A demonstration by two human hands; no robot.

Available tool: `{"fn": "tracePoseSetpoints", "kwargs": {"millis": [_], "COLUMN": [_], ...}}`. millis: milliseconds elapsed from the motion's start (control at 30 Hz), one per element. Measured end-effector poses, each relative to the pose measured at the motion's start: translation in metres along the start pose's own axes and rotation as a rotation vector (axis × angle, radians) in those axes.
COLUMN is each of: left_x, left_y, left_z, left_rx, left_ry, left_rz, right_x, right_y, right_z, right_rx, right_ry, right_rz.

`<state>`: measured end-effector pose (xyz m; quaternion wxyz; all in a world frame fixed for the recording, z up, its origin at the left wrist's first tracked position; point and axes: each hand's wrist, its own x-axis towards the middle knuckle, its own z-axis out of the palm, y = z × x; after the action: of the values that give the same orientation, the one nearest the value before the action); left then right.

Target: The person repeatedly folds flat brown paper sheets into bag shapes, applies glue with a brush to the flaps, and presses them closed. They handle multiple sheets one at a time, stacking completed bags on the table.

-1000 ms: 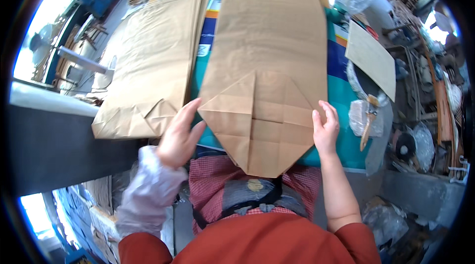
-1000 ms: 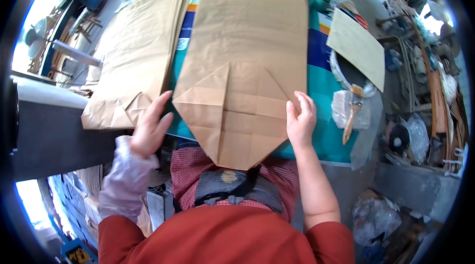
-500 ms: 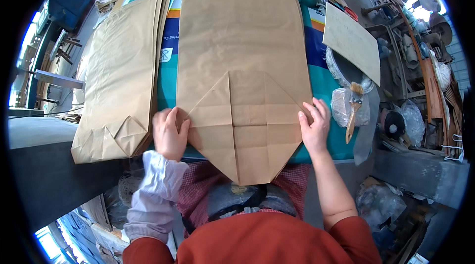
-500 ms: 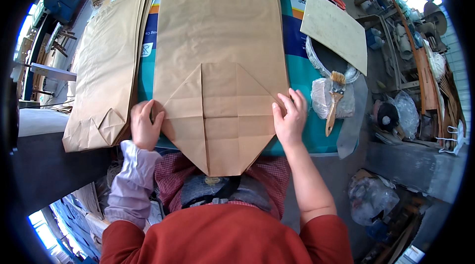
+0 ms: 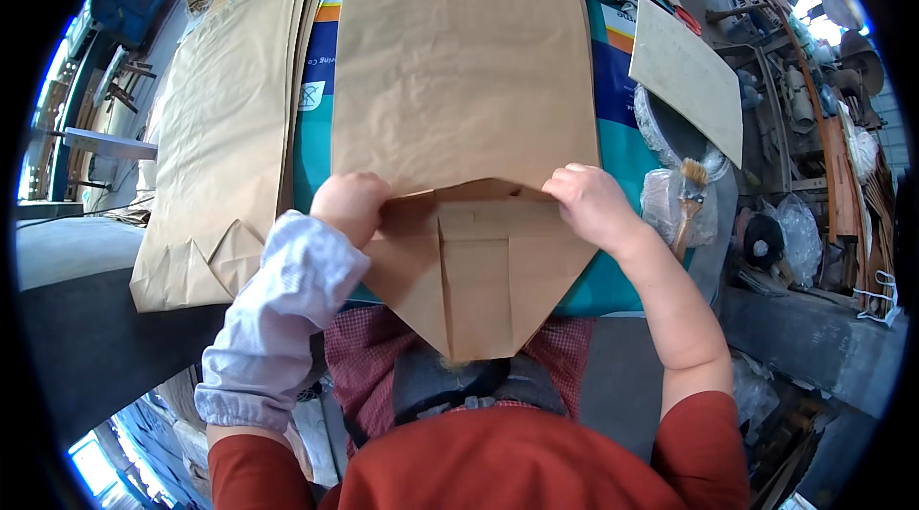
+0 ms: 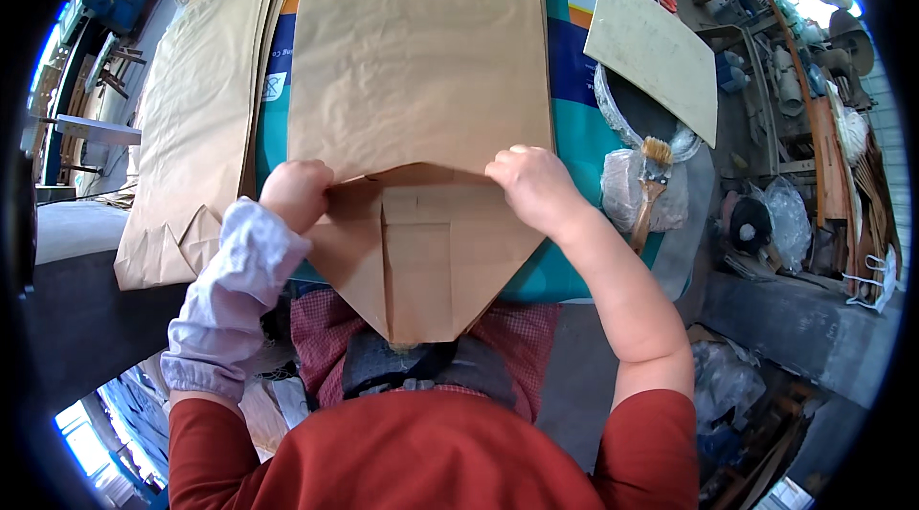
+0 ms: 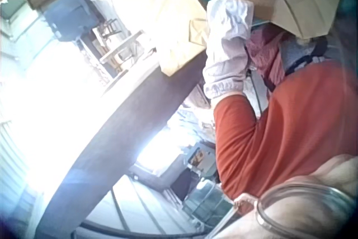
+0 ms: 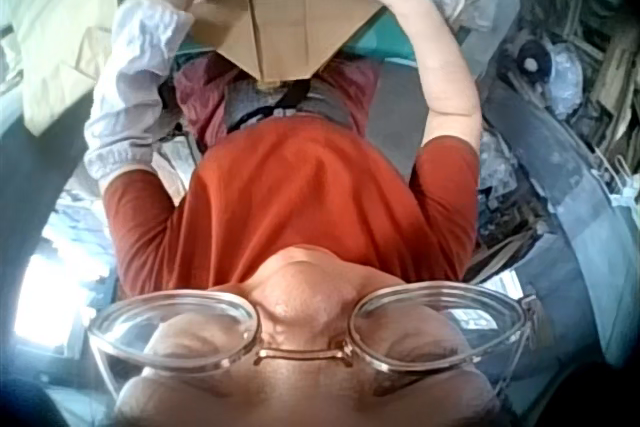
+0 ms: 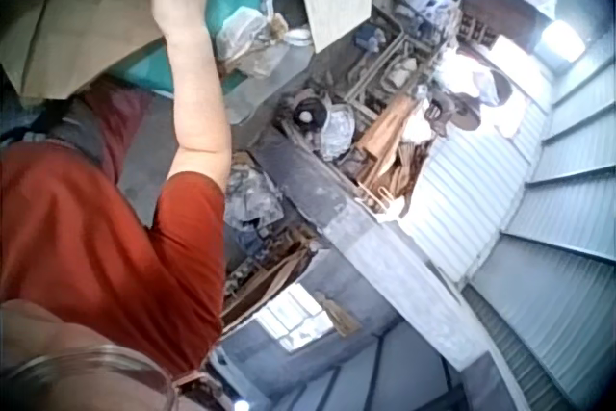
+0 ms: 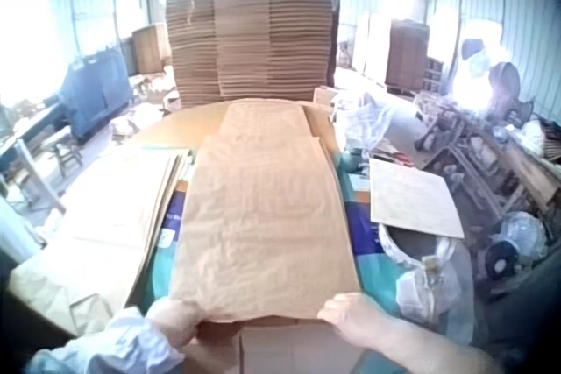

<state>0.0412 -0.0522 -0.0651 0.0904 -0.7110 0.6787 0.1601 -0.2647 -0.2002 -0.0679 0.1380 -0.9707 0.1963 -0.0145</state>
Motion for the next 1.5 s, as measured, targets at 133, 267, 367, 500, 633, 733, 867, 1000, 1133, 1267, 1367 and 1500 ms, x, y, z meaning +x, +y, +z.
{"fn": "tracePoseSetpoints", "kwargs": {"millis": [133, 267, 367, 500, 633, 733, 867, 1000, 1133, 1267, 1367, 1500], "left_x": [-0.026, -0.042, -0.045, -0.068, -0.061, -0.040, -0.008, 0.011, 0.001, 0.000, -0.006, -0.009], "left_y": [0.041, 0.080, 0.084, 0.037, 0.021, -0.001, 0.061, 0.072, 0.055, 0.049, 0.048, 0.044], "left_z": [0.016, 0.032, 0.040, 0.041, 0.033, 0.029, 0.003, 0.015, 0.013, 0.007, 0.003, 0.001], "left_rx": [0.275, -0.212, -0.254, -0.115, -0.419, -0.729, -0.511, -0.539, -0.666, -0.665, -0.628, -0.571], "left_ry": [0.155, 0.162, 0.260, 0.249, 0.207, 0.249, 0.552, 0.746, 0.710, 0.673, 0.673, 0.695], "left_rz": [-0.070, 0.237, 0.216, -0.025, 0.111, 0.085, -0.125, -0.198, -0.173, -0.050, -0.012, 0.050], "right_x": [-0.008, -0.007, 0.005, -0.046, -0.036, -0.023, -0.014, -0.016, -0.019, -0.005, 0.019, 0.062], "right_y": [-0.030, -0.088, -0.102, -0.071, -0.050, -0.035, -0.027, -0.033, -0.051, -0.083, -0.102, -0.109], "right_z": [0.003, 0.042, 0.049, 0.042, 0.029, 0.027, 0.043, 0.040, 0.027, 0.010, 0.013, 0.033], "right_rx": [-0.093, -0.038, 0.083, 0.026, 0.371, 0.974, 0.750, 0.742, 0.626, 0.519, 0.725, 0.679], "right_ry": [0.007, -0.032, 0.021, 0.120, 0.052, 0.343, 0.462, 0.587, 0.773, 0.744, 0.483, 0.553], "right_rz": [0.034, -0.030, -0.005, 0.246, 0.118, 0.324, 0.386, 0.315, 0.273, 0.121, 0.105, 0.094]}}
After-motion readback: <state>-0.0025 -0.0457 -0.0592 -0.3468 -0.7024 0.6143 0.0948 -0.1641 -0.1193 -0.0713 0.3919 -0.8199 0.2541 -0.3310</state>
